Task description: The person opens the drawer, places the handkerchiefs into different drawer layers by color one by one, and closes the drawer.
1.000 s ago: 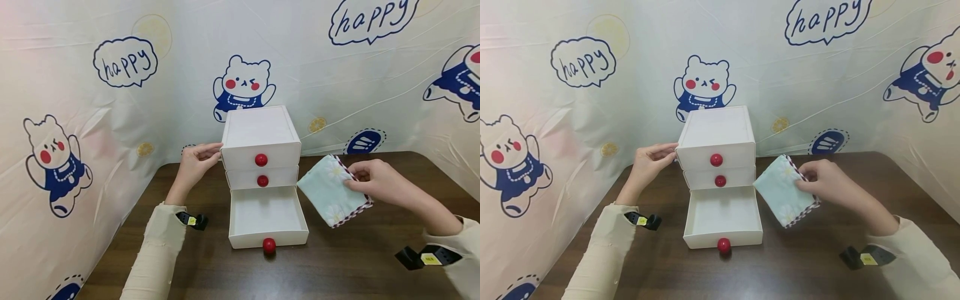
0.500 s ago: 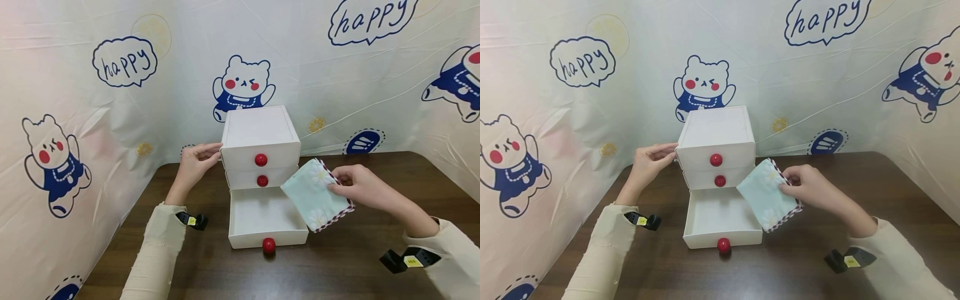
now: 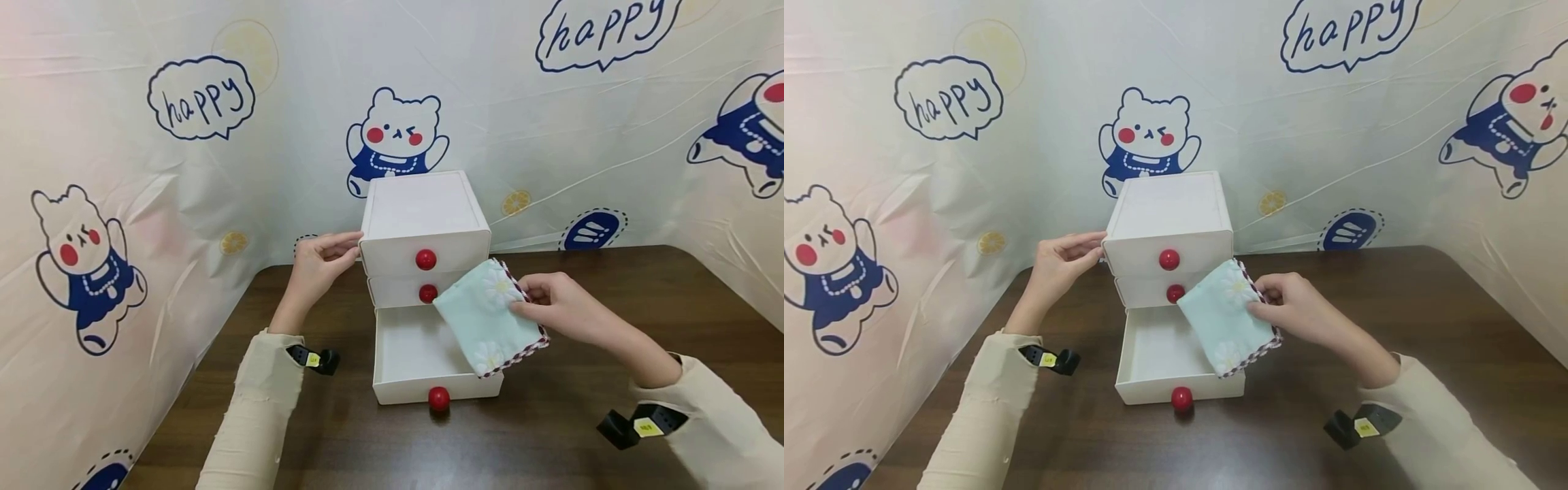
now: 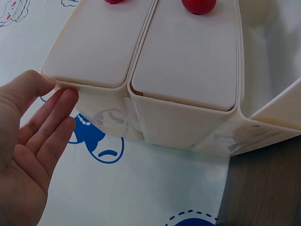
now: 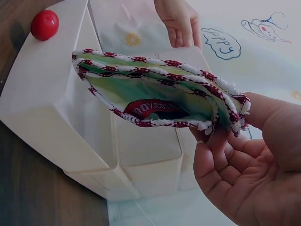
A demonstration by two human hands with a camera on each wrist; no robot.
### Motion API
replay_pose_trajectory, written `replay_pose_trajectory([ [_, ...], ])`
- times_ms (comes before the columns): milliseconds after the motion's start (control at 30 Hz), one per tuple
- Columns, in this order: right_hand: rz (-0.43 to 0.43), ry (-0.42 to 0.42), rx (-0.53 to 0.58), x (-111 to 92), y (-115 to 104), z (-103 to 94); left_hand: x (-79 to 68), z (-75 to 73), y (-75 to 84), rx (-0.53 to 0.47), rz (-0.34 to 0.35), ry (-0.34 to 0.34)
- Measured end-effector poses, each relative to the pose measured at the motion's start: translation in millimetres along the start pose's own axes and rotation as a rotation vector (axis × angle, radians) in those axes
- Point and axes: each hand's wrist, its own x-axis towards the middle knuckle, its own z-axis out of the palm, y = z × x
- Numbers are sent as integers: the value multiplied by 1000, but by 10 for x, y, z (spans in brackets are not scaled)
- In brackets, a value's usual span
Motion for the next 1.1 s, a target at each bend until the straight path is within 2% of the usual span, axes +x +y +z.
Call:
replay_pose_trajectory([
  [467, 35, -28, 145, 92, -75, 230, 3, 16, 9, 7, 10, 8],
  [800, 18, -48, 211, 195, -159, 385, -3, 12, -42, -21, -1, 13],
  [1100, 0, -45, 257, 287, -184, 611, -4, 11, -43, -30, 2, 18],
])
